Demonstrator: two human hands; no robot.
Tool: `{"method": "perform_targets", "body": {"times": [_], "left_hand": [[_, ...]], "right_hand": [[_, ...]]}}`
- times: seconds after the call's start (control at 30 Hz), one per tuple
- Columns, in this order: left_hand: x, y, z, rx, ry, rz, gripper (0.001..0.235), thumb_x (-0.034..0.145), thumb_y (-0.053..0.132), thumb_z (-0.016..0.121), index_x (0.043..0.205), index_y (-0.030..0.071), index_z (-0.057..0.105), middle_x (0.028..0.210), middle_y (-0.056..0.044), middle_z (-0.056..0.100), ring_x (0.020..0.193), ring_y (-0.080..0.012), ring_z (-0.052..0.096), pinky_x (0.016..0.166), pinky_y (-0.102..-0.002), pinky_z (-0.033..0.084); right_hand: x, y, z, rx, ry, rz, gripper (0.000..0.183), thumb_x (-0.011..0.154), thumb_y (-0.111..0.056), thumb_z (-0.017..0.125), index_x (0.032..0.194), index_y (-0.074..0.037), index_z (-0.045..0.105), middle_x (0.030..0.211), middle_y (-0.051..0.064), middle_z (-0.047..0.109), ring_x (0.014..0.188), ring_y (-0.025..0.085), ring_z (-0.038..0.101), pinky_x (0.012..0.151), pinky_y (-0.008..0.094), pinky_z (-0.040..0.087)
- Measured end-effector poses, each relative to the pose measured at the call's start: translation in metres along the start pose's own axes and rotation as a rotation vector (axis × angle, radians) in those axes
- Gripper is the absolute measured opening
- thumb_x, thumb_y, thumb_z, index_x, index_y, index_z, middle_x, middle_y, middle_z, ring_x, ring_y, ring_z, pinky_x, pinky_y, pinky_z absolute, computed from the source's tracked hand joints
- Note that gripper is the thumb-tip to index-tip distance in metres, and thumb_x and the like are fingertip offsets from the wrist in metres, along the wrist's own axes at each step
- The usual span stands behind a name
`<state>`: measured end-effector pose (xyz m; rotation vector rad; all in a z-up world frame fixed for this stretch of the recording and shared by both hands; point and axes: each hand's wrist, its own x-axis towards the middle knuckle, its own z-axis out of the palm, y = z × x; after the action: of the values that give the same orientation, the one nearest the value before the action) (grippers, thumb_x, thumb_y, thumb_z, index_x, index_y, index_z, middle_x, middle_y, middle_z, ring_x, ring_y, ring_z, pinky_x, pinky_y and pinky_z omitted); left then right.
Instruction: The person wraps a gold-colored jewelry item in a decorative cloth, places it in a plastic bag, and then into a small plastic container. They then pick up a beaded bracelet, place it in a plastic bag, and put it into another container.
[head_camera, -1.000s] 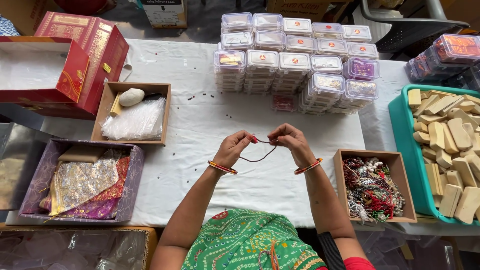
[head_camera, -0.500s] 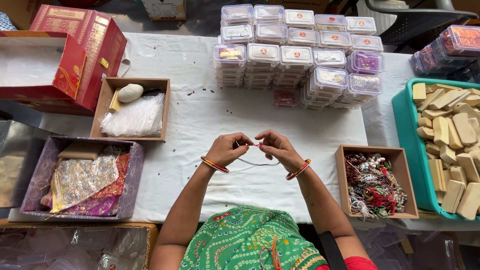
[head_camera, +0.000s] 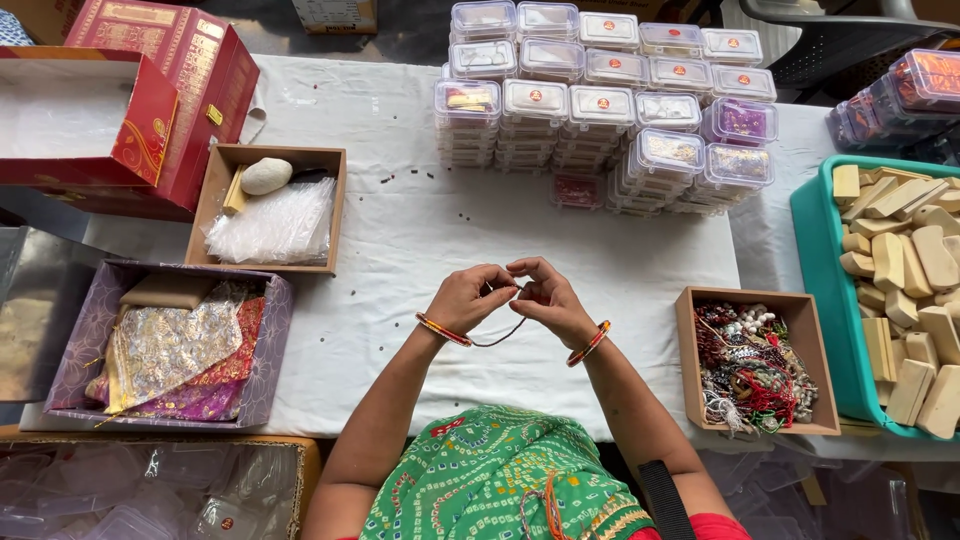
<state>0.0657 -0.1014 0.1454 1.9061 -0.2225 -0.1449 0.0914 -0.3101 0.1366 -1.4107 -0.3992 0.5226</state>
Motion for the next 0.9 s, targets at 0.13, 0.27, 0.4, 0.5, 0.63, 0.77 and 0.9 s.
{"method": "perform_targets", "body": {"times": [0.13,0.27,0.4,0.5,0.63,0.77,0.9], "left_hand": [[-0.004,0.0,-0.004,0.003,0.012,-0.097,0.023,0.093,0.029,0.072,0.1,0.008,0.077,0.076,0.0,0.074,0.065,-0.0074,0.065,0.06,-0.026,0.052],[-0.008,-0.005,-0.009,0.014,0.018,-0.112,0.023,0.093,0.03,0.073,0.098,0.008,0.077,0.074,0.001,0.073,0.064,-0.0074,0.063,0.058,-0.026,0.051],[-0.012,-0.006,-0.01,-0.021,0.018,-0.128,0.024,0.093,0.031,0.072,0.098,0.009,0.078,0.072,0.001,0.072,0.062,-0.0063,0.06,0.057,-0.025,0.048],[-0.013,-0.003,-0.012,-0.02,0.018,-0.148,0.024,0.093,0.031,0.072,0.098,0.009,0.078,0.071,0.001,0.071,0.061,-0.0067,0.059,0.056,-0.026,0.047],[-0.014,-0.006,-0.014,-0.049,0.013,-0.14,0.023,0.093,0.03,0.072,0.098,0.008,0.078,0.073,0.001,0.072,0.064,-0.006,0.061,0.059,-0.024,0.049],[-0.014,-0.005,-0.014,-0.091,0.022,-0.119,0.023,0.093,0.029,0.072,0.099,0.008,0.078,0.076,0.002,0.073,0.068,-0.0057,0.064,0.061,-0.024,0.051],[-0.014,-0.003,-0.014,-0.084,0.017,-0.113,0.024,0.093,0.03,0.071,0.1,0.008,0.078,0.078,0.001,0.074,0.07,-0.0061,0.066,0.062,-0.024,0.052]], "right_hand": [[-0.001,0.017,0.001,-0.339,0.179,-0.122,0.029,0.091,-0.009,0.076,0.116,-0.004,0.063,0.093,0.005,0.073,0.072,0.003,0.067,0.062,0.019,0.056],[-0.003,0.006,0.006,-0.565,0.209,-0.265,0.021,0.089,-0.009,0.08,0.104,-0.004,0.067,0.081,0.001,0.073,0.061,0.002,0.062,0.054,0.017,0.051],[-0.004,-0.008,0.014,-0.639,0.218,-0.354,0.013,0.087,-0.008,0.081,0.096,-0.004,0.072,0.077,0.001,0.07,0.059,0.003,0.058,0.05,0.02,0.047],[-0.004,-0.008,0.015,-0.668,0.213,-0.412,0.009,0.087,-0.006,0.08,0.092,-0.005,0.073,0.076,0.001,0.069,0.059,0.004,0.058,0.05,0.021,0.047],[-0.002,0.001,0.011,-0.669,0.223,-0.443,0.008,0.087,-0.004,0.077,0.089,-0.006,0.07,0.077,-0.001,0.068,0.062,0.004,0.06,0.053,0.02,0.05],[-0.002,-0.004,0.014,-0.69,0.21,-0.457,0.009,0.086,-0.004,0.078,0.089,-0.006,0.069,0.076,0.0,0.067,0.062,0.004,0.059,0.054,0.02,0.048],[-0.002,-0.013,0.02,-0.69,0.213,-0.424,0.013,0.084,-0.006,0.08,0.094,-0.006,0.073,0.076,-0.001,0.068,0.057,0.004,0.053,0.049,0.021,0.043]]}}
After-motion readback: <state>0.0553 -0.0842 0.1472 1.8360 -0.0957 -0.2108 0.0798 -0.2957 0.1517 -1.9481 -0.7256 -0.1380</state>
